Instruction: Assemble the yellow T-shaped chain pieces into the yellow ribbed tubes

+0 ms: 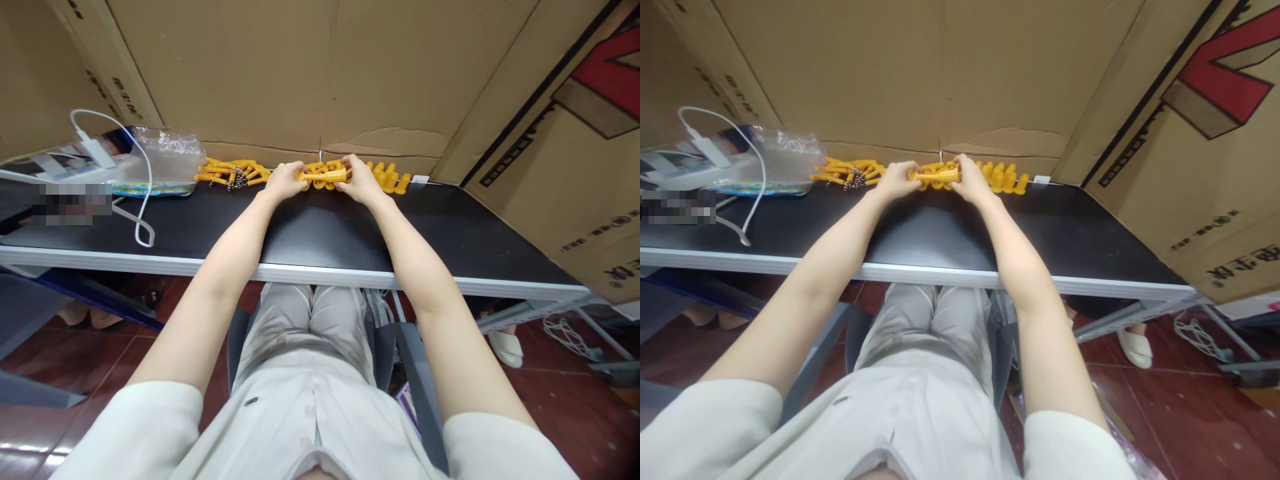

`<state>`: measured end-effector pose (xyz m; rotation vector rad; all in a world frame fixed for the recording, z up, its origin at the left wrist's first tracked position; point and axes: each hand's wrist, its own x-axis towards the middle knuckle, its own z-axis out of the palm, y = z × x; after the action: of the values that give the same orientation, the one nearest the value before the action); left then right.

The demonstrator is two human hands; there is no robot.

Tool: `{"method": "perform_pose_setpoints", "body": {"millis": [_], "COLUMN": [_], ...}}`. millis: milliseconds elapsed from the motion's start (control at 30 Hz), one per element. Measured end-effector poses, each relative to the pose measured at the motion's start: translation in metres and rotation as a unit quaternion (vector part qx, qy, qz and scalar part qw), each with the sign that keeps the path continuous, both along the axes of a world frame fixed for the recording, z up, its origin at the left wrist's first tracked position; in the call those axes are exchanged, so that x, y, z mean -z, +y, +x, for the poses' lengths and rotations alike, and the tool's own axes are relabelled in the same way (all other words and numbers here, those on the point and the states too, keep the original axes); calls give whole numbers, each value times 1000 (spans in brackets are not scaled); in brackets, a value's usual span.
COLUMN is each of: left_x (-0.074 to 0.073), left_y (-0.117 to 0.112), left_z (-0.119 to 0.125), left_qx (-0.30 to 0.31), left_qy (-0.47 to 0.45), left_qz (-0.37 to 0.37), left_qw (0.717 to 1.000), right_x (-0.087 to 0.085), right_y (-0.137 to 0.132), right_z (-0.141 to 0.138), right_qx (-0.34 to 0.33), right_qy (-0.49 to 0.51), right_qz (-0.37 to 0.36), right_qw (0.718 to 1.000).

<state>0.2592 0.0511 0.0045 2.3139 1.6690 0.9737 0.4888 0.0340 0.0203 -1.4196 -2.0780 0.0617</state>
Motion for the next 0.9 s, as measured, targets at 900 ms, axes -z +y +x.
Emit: {"method": "perform_pose_setpoints", "body": {"millis": [900], "left_x": [-9], "left_y": [-10], "left_z": [-1], "left_qx": [64], "left_qy": [-146], "left_qz": [24], "left_qw": [987], "right_x": [-9], "right_y": [-7], "right_z": [1], "right_qx": [-31], "right_qy": [370], "right_qz": [-208], "right_qw": [905]}}
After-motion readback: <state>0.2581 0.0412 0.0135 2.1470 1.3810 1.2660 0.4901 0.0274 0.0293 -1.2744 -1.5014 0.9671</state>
